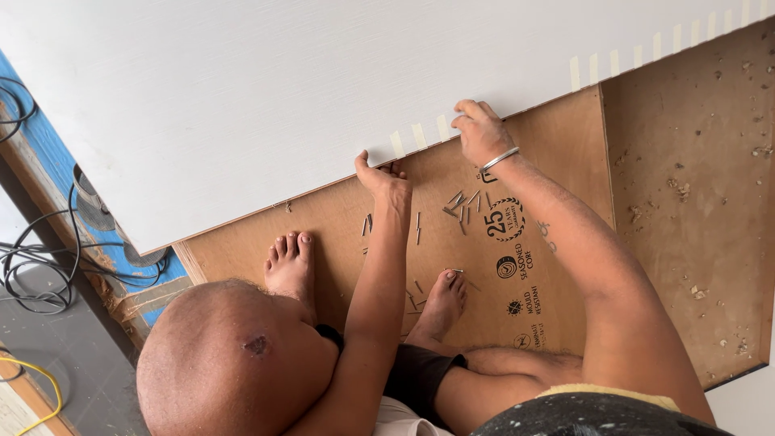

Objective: The recorder is applying white laminate to a wooden surface and trimming the edges.

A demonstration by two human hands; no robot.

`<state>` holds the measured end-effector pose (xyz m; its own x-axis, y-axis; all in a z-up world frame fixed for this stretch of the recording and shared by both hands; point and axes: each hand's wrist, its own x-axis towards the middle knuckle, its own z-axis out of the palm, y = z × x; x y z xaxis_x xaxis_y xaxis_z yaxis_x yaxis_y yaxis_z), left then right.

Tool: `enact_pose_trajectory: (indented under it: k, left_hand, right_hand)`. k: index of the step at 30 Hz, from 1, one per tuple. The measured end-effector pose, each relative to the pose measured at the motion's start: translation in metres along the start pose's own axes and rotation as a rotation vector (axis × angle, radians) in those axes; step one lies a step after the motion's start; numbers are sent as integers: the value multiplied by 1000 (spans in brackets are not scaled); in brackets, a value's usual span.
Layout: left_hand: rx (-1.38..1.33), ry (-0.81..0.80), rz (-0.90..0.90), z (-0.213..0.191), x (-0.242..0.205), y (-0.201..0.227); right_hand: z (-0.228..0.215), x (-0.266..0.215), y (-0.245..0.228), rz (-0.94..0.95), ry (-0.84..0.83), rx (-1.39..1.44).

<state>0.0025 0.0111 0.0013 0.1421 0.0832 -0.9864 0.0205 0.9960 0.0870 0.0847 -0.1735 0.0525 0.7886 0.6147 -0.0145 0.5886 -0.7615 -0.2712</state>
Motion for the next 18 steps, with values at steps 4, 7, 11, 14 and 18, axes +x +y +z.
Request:
enact_pose_trajectory:
  k: [4,7,11,14,18]
  left_hand:
    - [53,-6,41,-1,6,-6]
    - [59,-6,28,-2,5,-9]
    - [69,-8,45,2,-4,-7]
    - [52,32,28,4,-9,-5]
    - [59,44,31,4,-5,-7]
  right_hand:
    - [10,11,6,116,-39,64]
    - [10,22,-2,130,-45,85]
    - [6,32,-16,276,-125,116]
    - [14,31,-15,272,-159,7]
    - [24,26,-14,297,-164,-39]
